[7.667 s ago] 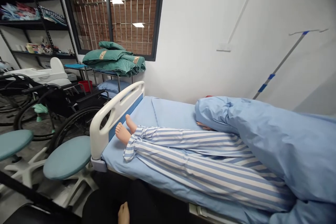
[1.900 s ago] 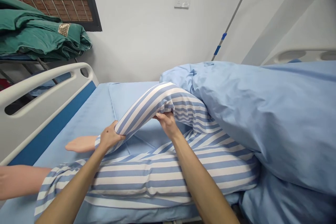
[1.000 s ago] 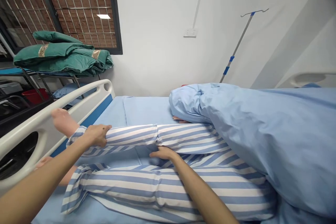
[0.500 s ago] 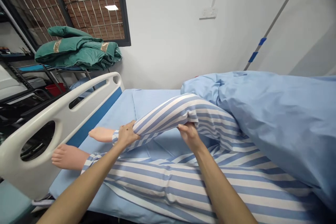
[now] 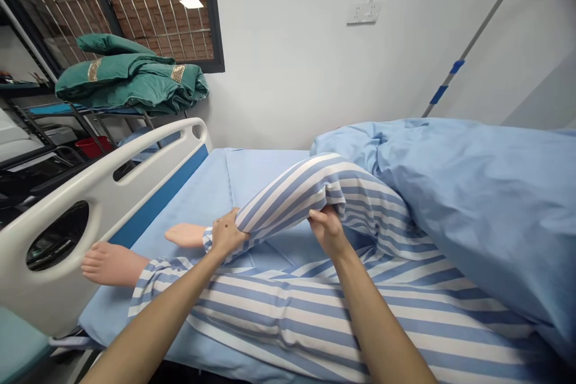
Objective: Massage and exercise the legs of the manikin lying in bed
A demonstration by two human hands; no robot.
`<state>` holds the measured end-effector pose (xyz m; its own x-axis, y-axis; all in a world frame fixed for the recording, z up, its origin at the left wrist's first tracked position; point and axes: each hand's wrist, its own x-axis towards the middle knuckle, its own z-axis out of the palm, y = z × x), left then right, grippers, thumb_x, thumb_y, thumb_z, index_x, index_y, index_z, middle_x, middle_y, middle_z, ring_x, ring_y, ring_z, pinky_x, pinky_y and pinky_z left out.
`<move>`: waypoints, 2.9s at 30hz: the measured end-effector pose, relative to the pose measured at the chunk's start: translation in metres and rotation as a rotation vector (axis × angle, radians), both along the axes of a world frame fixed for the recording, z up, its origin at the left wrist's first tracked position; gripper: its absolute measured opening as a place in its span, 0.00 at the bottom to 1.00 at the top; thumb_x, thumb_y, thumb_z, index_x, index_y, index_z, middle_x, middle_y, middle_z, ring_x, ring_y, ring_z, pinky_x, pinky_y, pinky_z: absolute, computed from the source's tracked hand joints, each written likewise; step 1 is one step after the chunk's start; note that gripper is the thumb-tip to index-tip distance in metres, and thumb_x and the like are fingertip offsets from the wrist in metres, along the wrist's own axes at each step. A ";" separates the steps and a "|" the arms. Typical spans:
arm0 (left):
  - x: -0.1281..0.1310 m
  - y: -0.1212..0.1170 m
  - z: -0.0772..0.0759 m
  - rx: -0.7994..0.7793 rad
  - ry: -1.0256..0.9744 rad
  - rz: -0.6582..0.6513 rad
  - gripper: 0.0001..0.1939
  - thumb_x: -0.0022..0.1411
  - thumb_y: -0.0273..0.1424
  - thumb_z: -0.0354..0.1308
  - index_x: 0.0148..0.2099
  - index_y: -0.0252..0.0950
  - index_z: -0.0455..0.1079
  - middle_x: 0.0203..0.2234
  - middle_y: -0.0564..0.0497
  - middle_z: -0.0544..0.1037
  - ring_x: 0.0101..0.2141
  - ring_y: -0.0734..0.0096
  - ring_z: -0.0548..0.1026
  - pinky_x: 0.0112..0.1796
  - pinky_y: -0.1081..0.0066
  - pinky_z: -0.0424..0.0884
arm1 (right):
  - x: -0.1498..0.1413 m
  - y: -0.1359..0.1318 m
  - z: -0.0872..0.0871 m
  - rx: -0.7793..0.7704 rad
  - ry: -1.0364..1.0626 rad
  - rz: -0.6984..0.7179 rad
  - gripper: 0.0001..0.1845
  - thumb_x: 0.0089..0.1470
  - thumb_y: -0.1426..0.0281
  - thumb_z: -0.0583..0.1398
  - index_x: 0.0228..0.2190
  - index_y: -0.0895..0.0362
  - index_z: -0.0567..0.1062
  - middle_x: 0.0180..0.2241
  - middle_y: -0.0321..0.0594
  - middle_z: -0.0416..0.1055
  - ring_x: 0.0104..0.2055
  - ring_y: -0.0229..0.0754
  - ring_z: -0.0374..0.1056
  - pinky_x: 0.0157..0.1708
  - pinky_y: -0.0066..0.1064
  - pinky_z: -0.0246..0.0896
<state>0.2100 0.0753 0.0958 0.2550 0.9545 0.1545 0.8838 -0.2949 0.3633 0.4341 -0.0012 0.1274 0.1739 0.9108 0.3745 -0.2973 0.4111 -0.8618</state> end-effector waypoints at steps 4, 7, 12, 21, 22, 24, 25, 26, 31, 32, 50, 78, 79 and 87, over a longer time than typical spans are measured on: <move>-0.030 0.007 0.015 0.025 0.139 -0.025 0.23 0.43 0.37 0.59 0.44 0.43 0.62 0.35 0.54 0.75 0.40 0.59 0.71 0.39 0.67 0.59 | -0.007 0.000 -0.006 -0.056 0.036 0.060 0.21 0.44 0.66 0.60 0.44 0.52 0.69 0.42 0.39 0.71 0.53 0.46 0.58 0.53 0.41 0.52; -0.057 0.016 0.031 0.050 0.263 -0.049 0.24 0.43 0.36 0.58 0.46 0.44 0.61 0.38 0.53 0.75 0.41 0.58 0.71 0.40 0.65 0.59 | -0.013 0.003 -0.018 -0.168 0.109 0.115 0.18 0.44 0.66 0.61 0.41 0.52 0.70 0.42 0.38 0.70 0.51 0.46 0.60 0.49 0.42 0.56; -0.089 0.031 0.061 0.114 0.470 -0.087 0.24 0.44 0.35 0.56 0.46 0.42 0.60 0.39 0.48 0.74 0.41 0.56 0.70 0.42 0.61 0.57 | -0.022 0.009 -0.041 -0.436 0.184 0.281 0.09 0.40 0.68 0.64 0.27 0.59 0.73 0.35 0.42 0.70 0.49 0.49 0.62 0.43 0.40 0.62; -0.090 0.047 0.091 0.167 0.668 -0.168 0.22 0.45 0.32 0.54 0.46 0.40 0.61 0.38 0.45 0.74 0.40 0.53 0.70 0.41 0.57 0.56 | -0.031 0.016 -0.056 -0.766 0.206 0.375 0.11 0.39 0.70 0.65 0.29 0.58 0.71 0.46 0.42 0.66 0.43 0.49 0.68 0.36 0.36 0.65; -0.090 0.047 0.090 0.165 0.662 -0.166 0.23 0.45 0.32 0.54 0.46 0.40 0.60 0.38 0.45 0.74 0.40 0.53 0.70 0.41 0.57 0.56 | -0.031 0.016 -0.056 -0.758 0.228 0.379 0.10 0.40 0.70 0.65 0.28 0.58 0.71 0.45 0.42 0.67 0.43 0.48 0.68 0.36 0.36 0.65; -0.091 0.048 0.085 0.158 0.639 -0.156 0.24 0.44 0.33 0.55 0.47 0.40 0.60 0.38 0.46 0.74 0.40 0.53 0.70 0.41 0.58 0.57 | -0.030 0.017 -0.054 -0.729 0.272 0.391 0.09 0.40 0.71 0.65 0.26 0.57 0.70 0.41 0.40 0.68 0.43 0.48 0.68 0.37 0.35 0.65; -0.091 0.047 0.082 0.148 0.623 -0.148 0.24 0.44 0.33 0.55 0.46 0.41 0.60 0.37 0.46 0.74 0.40 0.53 0.70 0.40 0.58 0.57 | -0.030 0.017 -0.053 -0.704 0.294 0.400 0.08 0.40 0.71 0.65 0.25 0.57 0.70 0.40 0.39 0.69 0.44 0.49 0.67 0.37 0.35 0.65; -0.092 0.047 0.079 0.136 0.603 -0.139 0.24 0.43 0.34 0.56 0.46 0.41 0.60 0.37 0.47 0.74 0.40 0.54 0.70 0.40 0.59 0.57 | -0.029 0.017 -0.051 -0.671 0.314 0.409 0.07 0.40 0.71 0.64 0.24 0.57 0.70 0.39 0.39 0.69 0.45 0.49 0.67 0.38 0.36 0.64; -0.080 0.039 0.060 0.098 0.432 -0.079 0.25 0.42 0.36 0.58 0.45 0.42 0.60 0.39 0.50 0.74 0.41 0.57 0.70 0.40 0.62 0.58 | -0.022 0.014 -0.038 -0.398 0.365 0.378 0.04 0.43 0.69 0.62 0.22 0.55 0.72 0.37 0.36 0.70 0.51 0.50 0.60 0.47 0.43 0.60; -0.074 0.037 0.056 0.097 0.388 -0.067 0.25 0.42 0.35 0.59 0.45 0.42 0.60 0.39 0.50 0.74 0.41 0.57 0.70 0.40 0.63 0.58 | -0.020 0.013 -0.034 -0.348 0.354 0.356 0.03 0.44 0.68 0.62 0.23 0.55 0.72 0.38 0.36 0.70 0.52 0.50 0.59 0.48 0.45 0.58; 0.018 0.015 -0.012 0.014 -0.085 -0.041 0.25 0.45 0.38 0.59 0.47 0.43 0.60 0.40 0.49 0.73 0.43 0.59 0.68 0.40 0.65 0.58 | 0.006 0.007 0.001 -0.095 0.098 -0.009 0.18 0.44 0.64 0.57 0.41 0.40 0.68 0.46 0.31 0.65 0.53 0.46 0.56 0.49 0.43 0.56; -0.126 0.083 0.005 0.142 0.505 -0.275 0.24 0.49 0.27 0.49 0.51 0.40 0.61 0.41 0.44 0.73 0.41 0.54 0.69 0.42 0.58 0.55 | -0.082 0.030 -0.080 -0.789 0.700 0.012 0.11 0.45 0.69 0.58 0.34 0.56 0.66 0.31 0.38 0.70 0.32 0.38 0.68 0.30 0.29 0.66; -0.127 0.085 0.000 0.132 0.489 -0.273 0.24 0.49 0.27 0.49 0.51 0.40 0.61 0.41 0.44 0.73 0.42 0.54 0.69 0.42 0.58 0.55 | -0.082 0.031 -0.081 -0.796 0.701 0.010 0.11 0.45 0.69 0.58 0.34 0.56 0.66 0.31 0.37 0.69 0.31 0.38 0.68 0.30 0.29 0.66; -0.135 0.093 -0.026 0.072 0.441 -0.284 0.23 0.50 0.31 0.50 0.50 0.40 0.63 0.41 0.44 0.73 0.43 0.53 0.68 0.44 0.59 0.55 | -0.079 0.034 -0.089 -0.832 0.646 -0.027 0.11 0.46 0.67 0.58 0.34 0.56 0.65 0.30 0.37 0.68 0.32 0.38 0.68 0.31 0.29 0.66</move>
